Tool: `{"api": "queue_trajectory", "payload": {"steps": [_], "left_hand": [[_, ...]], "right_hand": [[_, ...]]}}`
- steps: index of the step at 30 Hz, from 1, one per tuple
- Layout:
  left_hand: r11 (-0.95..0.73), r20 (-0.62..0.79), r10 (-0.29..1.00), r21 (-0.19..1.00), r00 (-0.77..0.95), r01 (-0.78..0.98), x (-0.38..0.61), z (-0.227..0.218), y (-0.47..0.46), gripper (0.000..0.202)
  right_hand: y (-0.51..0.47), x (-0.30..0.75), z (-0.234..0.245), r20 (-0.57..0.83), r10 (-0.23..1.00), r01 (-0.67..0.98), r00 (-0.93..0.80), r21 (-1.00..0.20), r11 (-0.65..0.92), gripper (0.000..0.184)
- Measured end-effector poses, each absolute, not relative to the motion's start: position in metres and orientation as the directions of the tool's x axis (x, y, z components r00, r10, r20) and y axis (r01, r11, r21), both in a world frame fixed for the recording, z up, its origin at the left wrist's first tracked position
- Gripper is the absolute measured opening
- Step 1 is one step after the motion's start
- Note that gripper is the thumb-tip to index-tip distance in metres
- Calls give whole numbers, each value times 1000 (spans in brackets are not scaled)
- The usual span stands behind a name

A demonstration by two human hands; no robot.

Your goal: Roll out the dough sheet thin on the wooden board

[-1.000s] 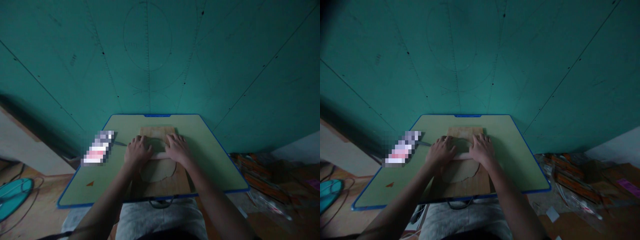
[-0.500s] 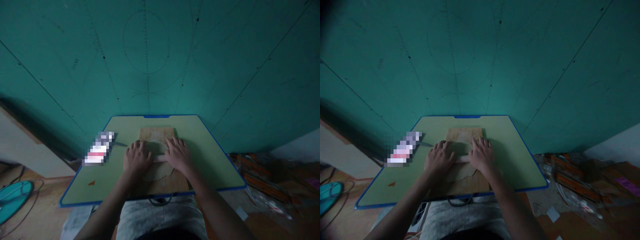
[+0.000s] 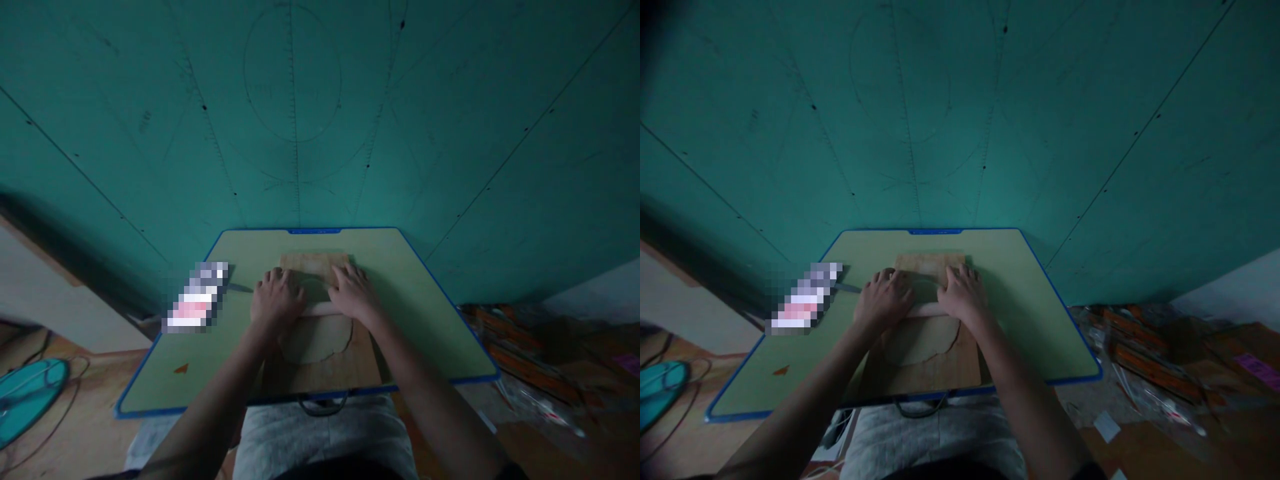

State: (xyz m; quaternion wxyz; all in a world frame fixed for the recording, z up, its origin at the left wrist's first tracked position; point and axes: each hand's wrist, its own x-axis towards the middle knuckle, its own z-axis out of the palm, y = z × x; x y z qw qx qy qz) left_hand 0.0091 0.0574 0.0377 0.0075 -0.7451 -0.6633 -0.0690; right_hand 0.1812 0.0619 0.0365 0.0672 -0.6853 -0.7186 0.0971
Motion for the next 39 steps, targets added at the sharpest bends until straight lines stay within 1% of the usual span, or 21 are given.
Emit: {"api": "queue_trajectory", "payload": {"steps": [4, 8, 14, 17, 21, 26, 32, 34, 39], "left_hand": [[-136, 130, 983, 71, 126, 988, 9, 38, 62, 38], [-130, 141, 983, 58, 121, 990, 9, 36, 49, 38], [-175, 188, 969, 58, 162, 983, 9, 30, 15, 37], [-186, 198, 965, 47, 174, 981, 9, 28, 5, 40], [-171, 183, 970, 50, 159, 984, 10, 31, 8, 42], [-138, 185, 975, 69, 124, 988, 11, 32, 30, 41], [-118, 104, 989, 91, 108, 989, 11, 35, 51, 39], [-120, 111, 988, 90, 110, 989, 11, 35, 49, 39], [-167, 194, 969, 64, 152, 984, 10, 30, 28, 38]], "right_hand": [[68, 182, 36, -51, 998, 968, -46, -248, 32, 59], [53, 181, 39, 5, 997, 976, -78, -203, 78, 54], [15, 179, 32, 111, 988, 984, -104, -131, 118, 56], [6, 179, 27, 139, 984, 985, -109, -117, 126, 56], [11, 179, 28, 135, 985, 985, -104, -124, 121, 55], [35, 179, 36, 80, 993, 983, -91, -152, 103, 57], [54, 178, 41, -13, 998, 977, -68, -202, 64, 56], [52, 178, 41, -3, 997, 978, -71, -196, 70, 56], [31, 177, 37, 82, 993, 983, -87, -153, 99, 54]]}}
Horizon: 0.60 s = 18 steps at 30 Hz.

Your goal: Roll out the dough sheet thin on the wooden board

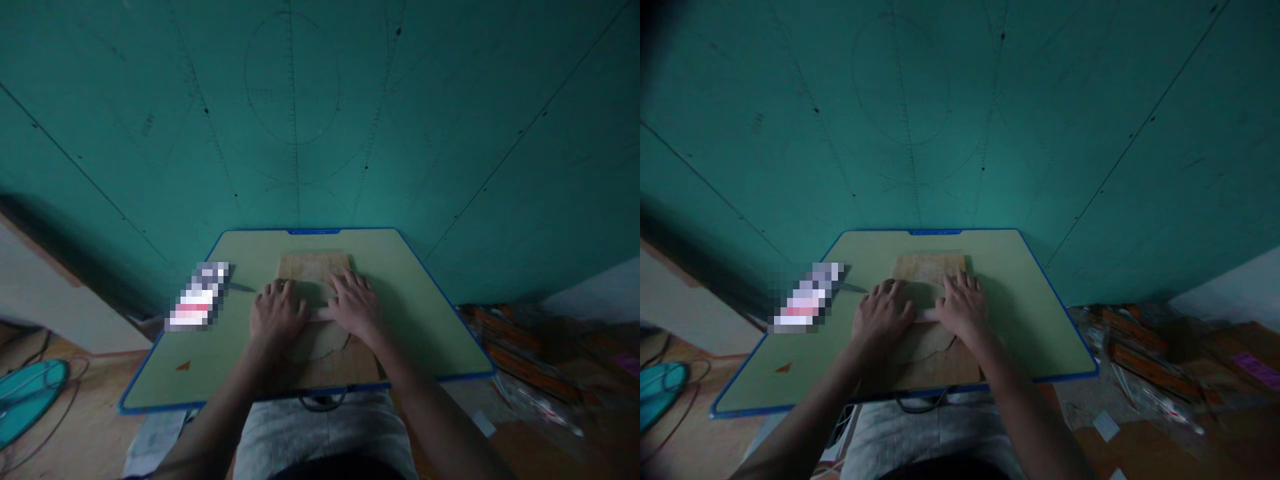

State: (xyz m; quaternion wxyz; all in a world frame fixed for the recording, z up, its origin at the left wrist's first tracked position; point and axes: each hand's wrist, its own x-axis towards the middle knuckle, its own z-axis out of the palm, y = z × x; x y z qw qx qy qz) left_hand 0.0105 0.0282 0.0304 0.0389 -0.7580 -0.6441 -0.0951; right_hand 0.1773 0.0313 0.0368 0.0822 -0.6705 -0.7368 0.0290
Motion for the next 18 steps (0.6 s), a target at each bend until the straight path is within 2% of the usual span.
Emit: {"api": "queue_trajectory", "payload": {"steps": [9, 18], "left_hand": [[-256, 334, 915, 45, 227, 966, 7, 21, 2, 38], [-151, 222, 966, 55, 135, 987, 13, 28, 44, 42]], "right_hand": [[-2, 179, 24, 233, 963, 979, -135, -118, 166, 52], [45, 178, 36, 99, 992, 977, -77, -189, 95, 52]]}}
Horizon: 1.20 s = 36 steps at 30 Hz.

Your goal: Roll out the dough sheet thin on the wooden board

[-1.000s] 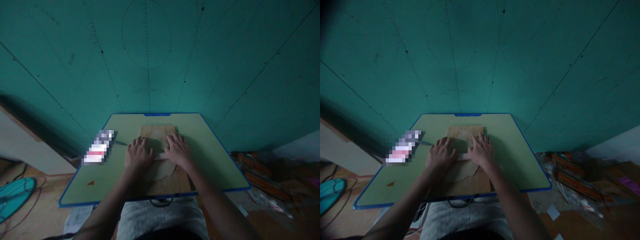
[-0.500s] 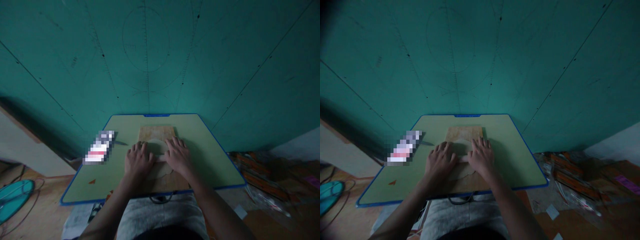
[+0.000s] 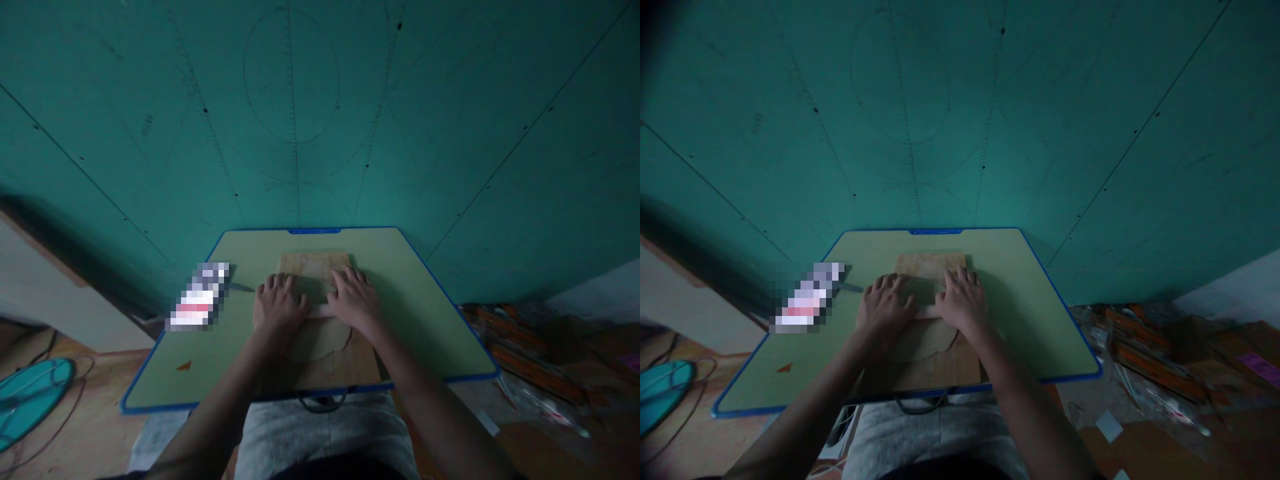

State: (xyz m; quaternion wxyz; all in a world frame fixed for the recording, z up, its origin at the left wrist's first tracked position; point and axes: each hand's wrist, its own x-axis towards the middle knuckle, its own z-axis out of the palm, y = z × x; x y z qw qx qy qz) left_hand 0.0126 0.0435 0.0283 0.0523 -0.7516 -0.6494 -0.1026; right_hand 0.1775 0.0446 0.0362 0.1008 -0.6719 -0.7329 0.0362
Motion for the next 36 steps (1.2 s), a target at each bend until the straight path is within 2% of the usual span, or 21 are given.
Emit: {"api": "queue_trajectory", "payload": {"steps": [5, 13, 18, 23, 30, 36], "left_hand": [[-146, 197, 971, 28, 138, 989, 13, 30, 53, 47], [-240, 327, 918, -1, 227, 971, 7, 13, 21, 49], [-223, 303, 932, 42, 201, 974, 9, 18, 12, 46], [-171, 241, 958, 51, 155, 984, 13, 22, 36, 48], [-157, 171, 975, 78, 142, 985, 16, 33, 56, 43], [-171, 238, 959, 56, 153, 984, 15, 30, 43, 42]], "right_hand": [[56, 178, 38, 23, 997, 976, -70, -206, 73, 51], [19, 177, 29, 168, 980, 983, -110, -130, 132, 53], [6, 177, 25, 222, 969, 985, -112, -105, 138, 51], [30, 177, 31, 165, 982, 984, -94, -137, 117, 51], [56, 178, 40, 12, 998, 973, -63, -223, 64, 53], [43, 177, 39, 73, 993, 978, -90, -184, 102, 51]]}}
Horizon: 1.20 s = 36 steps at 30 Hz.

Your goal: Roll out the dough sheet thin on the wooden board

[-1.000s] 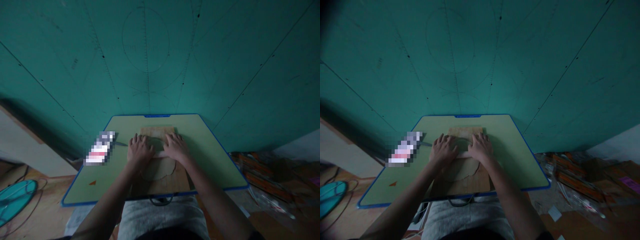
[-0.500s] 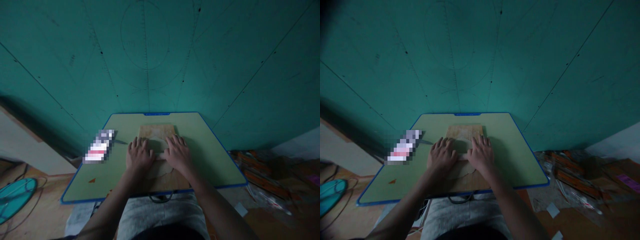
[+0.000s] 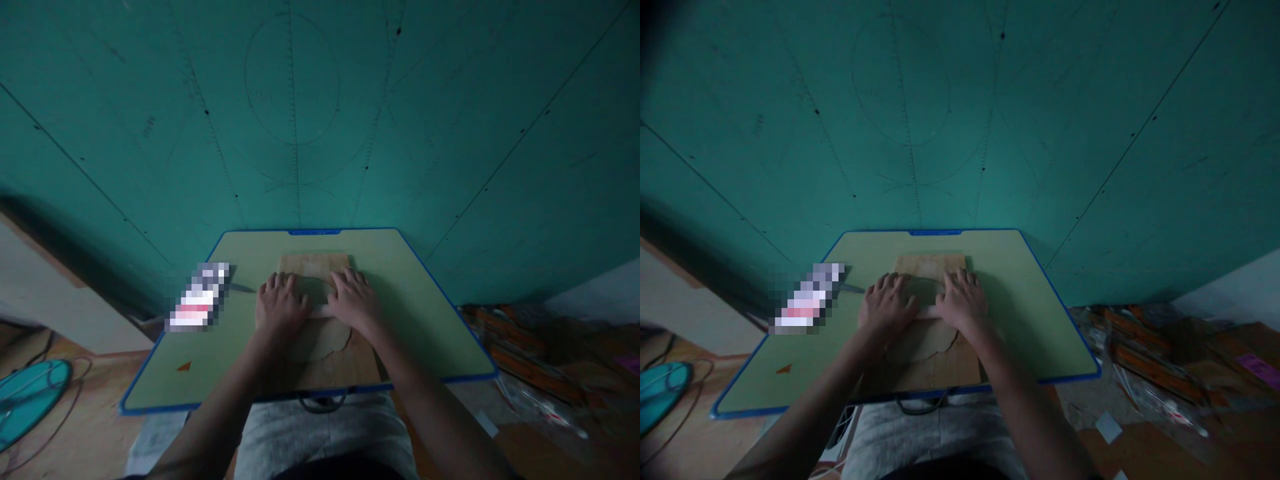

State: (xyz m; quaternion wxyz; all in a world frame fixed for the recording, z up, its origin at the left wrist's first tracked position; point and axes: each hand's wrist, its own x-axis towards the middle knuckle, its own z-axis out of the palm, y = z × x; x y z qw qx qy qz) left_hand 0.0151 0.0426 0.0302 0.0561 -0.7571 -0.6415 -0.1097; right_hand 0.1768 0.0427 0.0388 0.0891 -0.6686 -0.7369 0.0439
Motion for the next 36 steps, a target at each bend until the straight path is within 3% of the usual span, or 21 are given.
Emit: {"api": "queue_trajectory", "payload": {"steps": [9, 24, 36], "left_hand": [[-239, 337, 918, 43, 211, 970, 10, 15, 3, 44], [-137, 134, 983, 97, 124, 986, 18, 36, 54, 39], [-206, 319, 930, 43, 182, 978, 14, 16, 6, 43]], "right_hand": [[1, 178, 22, 244, 963, 982, -116, -119, 148, 51], [62, 177, 36, 28, 998, 975, -53, -216, 58, 47], [6, 176, 25, 219, 970, 985, -108, -110, 135, 49]]}}
